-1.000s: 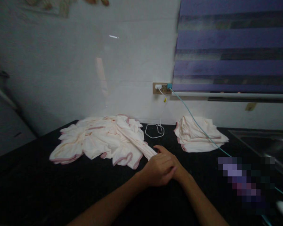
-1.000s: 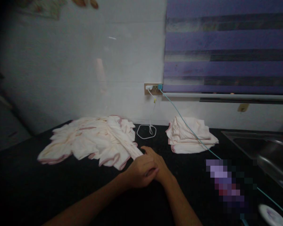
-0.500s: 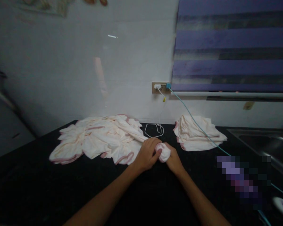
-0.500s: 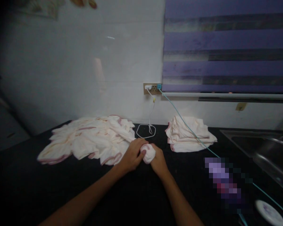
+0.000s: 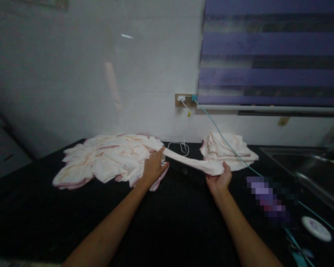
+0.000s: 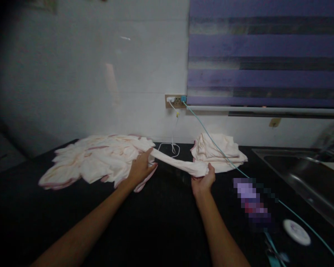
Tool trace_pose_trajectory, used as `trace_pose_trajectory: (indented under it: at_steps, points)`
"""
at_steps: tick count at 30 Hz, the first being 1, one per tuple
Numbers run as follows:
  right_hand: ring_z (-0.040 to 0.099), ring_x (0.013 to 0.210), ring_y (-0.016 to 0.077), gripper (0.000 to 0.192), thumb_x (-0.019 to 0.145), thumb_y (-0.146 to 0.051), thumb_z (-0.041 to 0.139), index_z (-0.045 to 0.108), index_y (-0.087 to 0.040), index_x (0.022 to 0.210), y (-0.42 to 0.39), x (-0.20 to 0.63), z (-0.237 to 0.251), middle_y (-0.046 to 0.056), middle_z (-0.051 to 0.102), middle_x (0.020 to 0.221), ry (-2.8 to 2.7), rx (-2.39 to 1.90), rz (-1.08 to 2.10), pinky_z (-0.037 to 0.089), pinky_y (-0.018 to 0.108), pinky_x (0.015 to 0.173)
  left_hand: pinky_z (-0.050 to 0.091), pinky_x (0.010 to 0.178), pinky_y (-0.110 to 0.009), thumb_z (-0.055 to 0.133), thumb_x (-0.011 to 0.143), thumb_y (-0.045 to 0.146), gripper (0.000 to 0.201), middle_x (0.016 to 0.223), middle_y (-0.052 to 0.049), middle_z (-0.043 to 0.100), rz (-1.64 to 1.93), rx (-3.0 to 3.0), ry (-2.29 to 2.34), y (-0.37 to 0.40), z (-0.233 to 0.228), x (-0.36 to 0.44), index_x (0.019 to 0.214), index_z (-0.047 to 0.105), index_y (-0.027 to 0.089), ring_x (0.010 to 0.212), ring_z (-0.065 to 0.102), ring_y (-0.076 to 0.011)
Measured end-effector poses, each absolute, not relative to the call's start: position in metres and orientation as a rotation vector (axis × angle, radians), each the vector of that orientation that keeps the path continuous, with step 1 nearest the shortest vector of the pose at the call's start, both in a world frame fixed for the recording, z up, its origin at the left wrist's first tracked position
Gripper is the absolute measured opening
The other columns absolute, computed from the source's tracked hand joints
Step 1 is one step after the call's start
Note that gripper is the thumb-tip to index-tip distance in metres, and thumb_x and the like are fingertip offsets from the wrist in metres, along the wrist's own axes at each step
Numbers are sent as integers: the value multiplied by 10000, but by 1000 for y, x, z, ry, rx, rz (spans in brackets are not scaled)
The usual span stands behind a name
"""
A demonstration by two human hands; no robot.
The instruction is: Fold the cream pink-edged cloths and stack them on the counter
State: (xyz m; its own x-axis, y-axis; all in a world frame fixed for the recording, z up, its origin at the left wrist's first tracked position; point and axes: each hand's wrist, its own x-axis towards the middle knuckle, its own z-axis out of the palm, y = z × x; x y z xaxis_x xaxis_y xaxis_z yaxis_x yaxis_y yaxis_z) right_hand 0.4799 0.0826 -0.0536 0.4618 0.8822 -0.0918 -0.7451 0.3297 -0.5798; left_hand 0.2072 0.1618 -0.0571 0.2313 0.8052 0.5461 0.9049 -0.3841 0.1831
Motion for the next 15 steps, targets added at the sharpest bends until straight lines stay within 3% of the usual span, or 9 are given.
trace_pose_trajectory:
  at_steps: [3,6,11,15]
  points:
    - [717,858,216,267,825,-447,575,650,-228,957,79,469,-44,24,731,829,-336,-563,1131,598,376,804,450,913,-433,559,960,376,465,1171,-132,663,-863,-2390,-1597,162,-53,209,1396,545,215,1157,570,-332]
    - [708,918,225,383,817,-553,626,676,-228,1012,74,462,-38,37,746,884,-495,-568,1163,576,389,895,458,914,-420,461,968,278,241,1040,-118,649,-891,-2456,-1534,164,-47,212,1085,650,182,1040,584,-293]
    - [692,987,241,551,828,-742,594,659,-252,1072,68,452,-33,56,735,1000,-695,-610,1385,574,399,853,470,913,-413,447,922,221,250,1016,-114,591,-1155,-2605,-1103,135,-34,236,1087,627,166,1009,547,-271]
    - [696,870,225,581,791,-760,659,662,-224,1015,66,436,-39,42,721,907,-851,-624,1513,571,343,747,462,843,-394,529,890,227,270,968,-103,591,-994,-2771,-617,84,-32,269,1121,659,179,950,549,-264]
